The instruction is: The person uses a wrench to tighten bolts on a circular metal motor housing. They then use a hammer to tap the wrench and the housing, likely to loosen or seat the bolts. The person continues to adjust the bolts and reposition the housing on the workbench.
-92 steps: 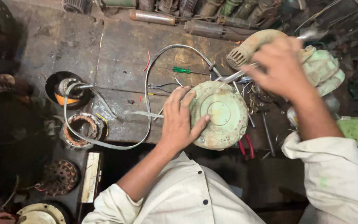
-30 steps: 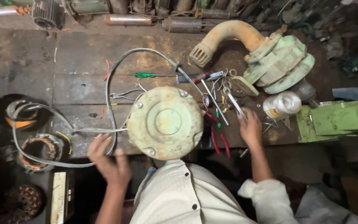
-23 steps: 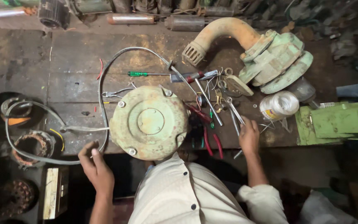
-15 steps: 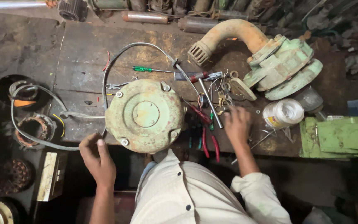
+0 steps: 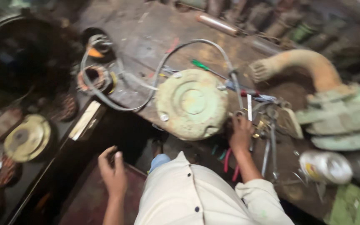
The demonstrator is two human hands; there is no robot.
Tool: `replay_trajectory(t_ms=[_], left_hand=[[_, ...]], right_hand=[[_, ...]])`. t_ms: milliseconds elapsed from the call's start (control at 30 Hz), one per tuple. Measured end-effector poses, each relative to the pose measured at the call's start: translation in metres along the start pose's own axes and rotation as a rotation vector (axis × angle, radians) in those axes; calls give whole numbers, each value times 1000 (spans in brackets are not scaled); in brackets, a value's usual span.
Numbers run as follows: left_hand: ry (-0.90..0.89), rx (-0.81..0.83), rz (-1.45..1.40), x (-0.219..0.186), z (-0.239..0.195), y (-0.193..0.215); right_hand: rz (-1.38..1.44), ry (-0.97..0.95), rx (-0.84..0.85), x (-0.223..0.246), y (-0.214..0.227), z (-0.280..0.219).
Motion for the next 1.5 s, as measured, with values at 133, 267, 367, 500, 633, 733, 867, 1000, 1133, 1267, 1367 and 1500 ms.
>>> replay_trajectory(t_ms=[133,267,367,500,633,733,867,1000,1133,1267,1367,1500], left_hand=[[-58,-1,-6,-10,19,-8],[-113,81,-37,-34,56,-27],[-351,139,11,-59,96,-39],[-542,341,2,-90,170,-68],[-580,598,86,-100,248,-136],[-721,854,281,-86,298,-201],[-920,1116,619,-37,331,-297],[-1322,1173,771,1,319,-364],[-1602,1007,301,-3,293,-397],[-1569,1012,157,-6,263,-415],[-1229,1325,507,8,255,-424],[-1130,1110,599,22,272,-428]], right_hand=[[51,33,-21,-9,3,2],[56,-5,-43,1,21,1],[107,-51,-109,14,46,-10],[144,-135,-189,39,74,-26],[104,-248,-269,76,97,-44],[22,-346,-295,105,104,-56],[-55,-456,-290,138,102,-82],[-163,-508,-313,169,100,-107],[-245,-603,-264,194,95,-124],[-279,-690,-207,219,98,-138],[-280,-754,-192,228,104,-134],[-304,-754,-174,236,108,-121]])
Point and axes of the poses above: each hand's wrist, its own z-axis towards the middle knuckle, its own y-axis out of the back of the hand, x = y × z, the point moved 2 cm from there along z, towards the middle knuckle, and after that the axes turned 4 degrees about -z, right-handed, at the moved point
